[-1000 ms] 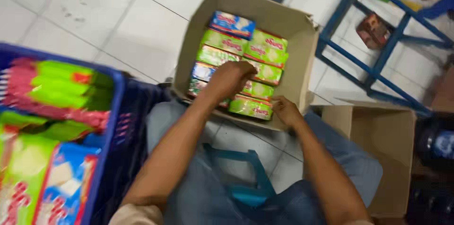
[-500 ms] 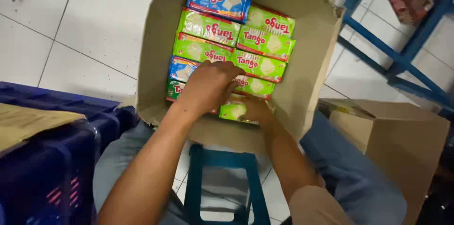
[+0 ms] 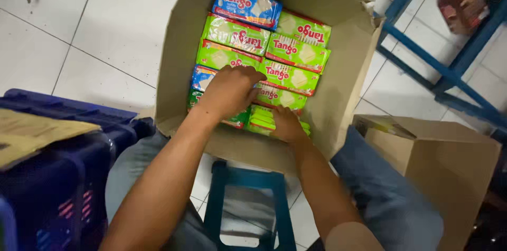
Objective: The person transfers packs of Tango snacks from a cardboard box into a blue plastic crate. They handle the snack packs by hand, arranging them in neat rows within the crate.
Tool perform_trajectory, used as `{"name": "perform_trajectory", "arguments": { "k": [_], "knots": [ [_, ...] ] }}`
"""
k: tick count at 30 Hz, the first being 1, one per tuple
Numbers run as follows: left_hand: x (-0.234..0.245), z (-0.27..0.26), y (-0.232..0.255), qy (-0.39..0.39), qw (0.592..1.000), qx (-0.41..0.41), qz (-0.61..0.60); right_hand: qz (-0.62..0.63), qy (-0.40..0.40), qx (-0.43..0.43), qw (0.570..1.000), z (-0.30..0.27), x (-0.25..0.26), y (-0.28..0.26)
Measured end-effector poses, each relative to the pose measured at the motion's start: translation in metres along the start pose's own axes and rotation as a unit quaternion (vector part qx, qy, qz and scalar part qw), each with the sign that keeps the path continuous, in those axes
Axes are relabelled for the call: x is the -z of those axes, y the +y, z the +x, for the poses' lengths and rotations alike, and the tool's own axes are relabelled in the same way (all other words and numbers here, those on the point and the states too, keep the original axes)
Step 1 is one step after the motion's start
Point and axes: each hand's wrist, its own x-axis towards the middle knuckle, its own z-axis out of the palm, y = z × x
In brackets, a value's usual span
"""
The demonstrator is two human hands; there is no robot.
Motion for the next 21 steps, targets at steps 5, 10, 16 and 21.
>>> {"name": "perform_trajectory", "arguments": {
  "k": [5,10,16,21],
  "knots": [
    [-0.005,-0.025,0.008,0.020,0.999,0.011,-0.023,0.094,0.081,-0.060,0.990,-0.032,0.047,-0.009],
    [-0.026,-0.067,0.005,0.041,0.990,0.087,-0.106,0.235,0.179,-0.075,0.952,-0.093,0.110,-0.043],
    [0.000,-0.114,0.045,0.040,0.972,0.149,-0.178,0.433,0.246,-0.068,0.865,-0.148,0.154,-0.076],
    [0.033,-0.177,0.091,0.095,0.975,0.082,-0.183,0.547,0.306,-0.022,0.779,-0.178,0.168,-0.112]
  ]
}}
